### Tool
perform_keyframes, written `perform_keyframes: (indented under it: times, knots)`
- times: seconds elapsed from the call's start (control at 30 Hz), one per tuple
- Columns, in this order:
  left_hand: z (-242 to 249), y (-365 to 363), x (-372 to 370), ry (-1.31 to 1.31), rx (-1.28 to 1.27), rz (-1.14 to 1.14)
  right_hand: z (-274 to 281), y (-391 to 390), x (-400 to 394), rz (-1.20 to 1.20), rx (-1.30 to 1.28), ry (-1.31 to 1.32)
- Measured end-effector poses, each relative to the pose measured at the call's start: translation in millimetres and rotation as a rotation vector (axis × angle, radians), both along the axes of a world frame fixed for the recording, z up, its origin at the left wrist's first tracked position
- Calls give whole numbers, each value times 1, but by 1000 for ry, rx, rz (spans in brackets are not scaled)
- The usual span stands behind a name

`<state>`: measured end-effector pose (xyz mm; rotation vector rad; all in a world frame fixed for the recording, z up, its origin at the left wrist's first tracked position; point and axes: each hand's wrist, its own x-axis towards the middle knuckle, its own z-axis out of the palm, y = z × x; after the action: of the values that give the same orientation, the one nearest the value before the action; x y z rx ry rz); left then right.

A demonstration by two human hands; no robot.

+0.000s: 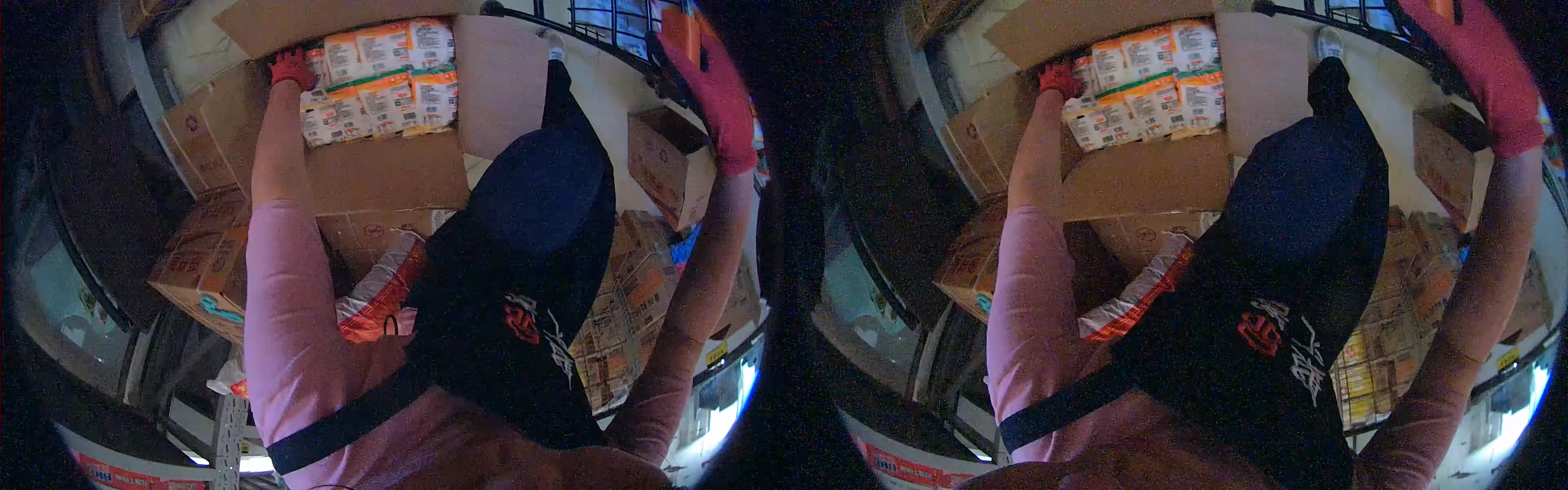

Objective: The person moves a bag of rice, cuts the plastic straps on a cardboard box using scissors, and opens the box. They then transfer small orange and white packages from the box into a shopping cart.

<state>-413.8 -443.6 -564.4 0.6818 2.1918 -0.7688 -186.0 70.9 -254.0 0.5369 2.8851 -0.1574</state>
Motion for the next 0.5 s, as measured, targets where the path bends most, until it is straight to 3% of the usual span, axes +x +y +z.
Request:
perform_keyframes:
  times: [0.07, 0.17, 0.23, 0.27, 0.3, 0.4, 0.5]
  knots:
    - [1, 10, -1, 16, -63, -112, 1, -2, -2, 0, 11, -9]
    - [9, 12, 13, -24, -80, -97, 5, -4, -4, -6, 21, -15]
    - [-8, -24, 34, -40, -29, -133, 3, -7, -4, -12, 11, -21]
    - [-18, -46, 52, -52, 88, -40, 4, -9, -3, -8, 15, -20]
    - [-16, -61, 64, -64, 207, 50, 4, -10, -3, -11, 12, -19]
    - [9, -47, 80, -289, 223, 3, 3, -14, -2, -28, -4, -18]
    - [25, -14, 90, -516, 104, -285, 4, -10, -4, -30, -12, -16]
